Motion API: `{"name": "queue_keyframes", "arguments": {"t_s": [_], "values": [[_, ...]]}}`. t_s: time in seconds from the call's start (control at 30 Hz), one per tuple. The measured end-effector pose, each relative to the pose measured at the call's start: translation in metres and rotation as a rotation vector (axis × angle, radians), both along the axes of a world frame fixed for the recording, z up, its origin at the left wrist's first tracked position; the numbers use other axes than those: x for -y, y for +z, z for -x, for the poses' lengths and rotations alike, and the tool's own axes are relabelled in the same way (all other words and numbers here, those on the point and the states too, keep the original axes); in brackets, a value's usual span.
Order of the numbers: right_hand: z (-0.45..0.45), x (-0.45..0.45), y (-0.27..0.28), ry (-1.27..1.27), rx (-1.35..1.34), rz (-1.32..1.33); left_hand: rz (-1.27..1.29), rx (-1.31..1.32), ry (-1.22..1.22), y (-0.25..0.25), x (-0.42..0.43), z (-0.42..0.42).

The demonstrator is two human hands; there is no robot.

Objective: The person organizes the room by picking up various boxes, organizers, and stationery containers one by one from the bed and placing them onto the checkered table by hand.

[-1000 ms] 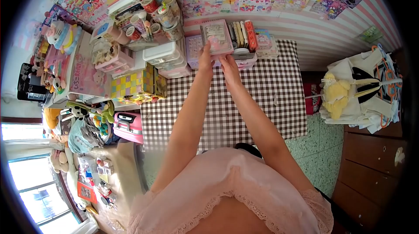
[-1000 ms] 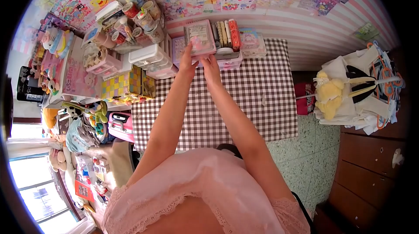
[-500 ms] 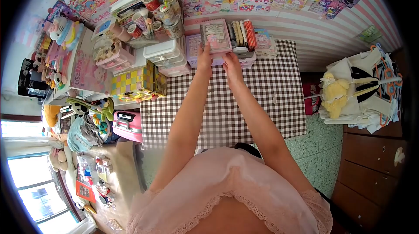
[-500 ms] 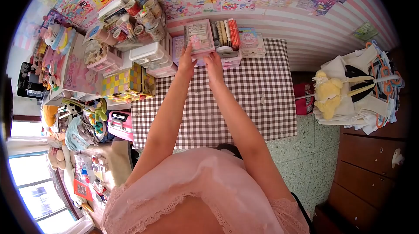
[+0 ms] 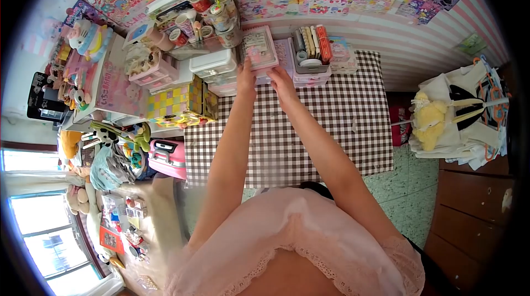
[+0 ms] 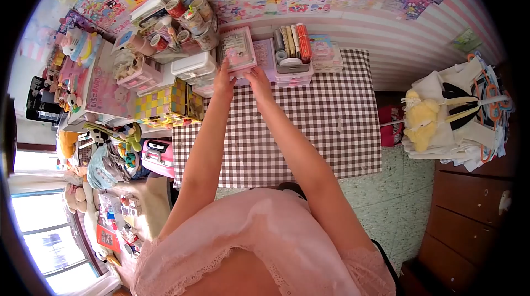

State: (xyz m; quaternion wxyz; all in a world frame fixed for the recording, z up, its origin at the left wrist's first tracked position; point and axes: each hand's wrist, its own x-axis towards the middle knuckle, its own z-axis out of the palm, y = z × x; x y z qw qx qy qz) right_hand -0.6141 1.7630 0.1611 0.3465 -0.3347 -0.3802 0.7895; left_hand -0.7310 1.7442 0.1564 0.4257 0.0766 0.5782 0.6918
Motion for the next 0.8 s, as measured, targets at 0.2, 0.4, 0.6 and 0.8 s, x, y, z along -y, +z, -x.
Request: {"name": "queue_keyframes", "arguments": {"t_s": [0.2, 0.4, 0.6, 0.8], "values": [[-0.004, -0.004, -0.002, -0.005, 0.039, -0.073, -0.038, 0.113, 0.040, 0.002, 0.004, -0.009], [0.009, -0.001, 0.003, 0.068, -0.016, -0.101, -0.191, 0.370, 0.123, -0.004, 0.001, -0.003], [0.013, 0.003, 0.008, -0.015, -0.053, -0.093, -0.064, 0.342, 0.142, 0.008, 0.003, -0.009], [0.016, 0.000, -0.006, 0.008, 0.046, -0.235, -0.126, 0.379, 0.142, -0.004, -0.002, -0.004]]}}
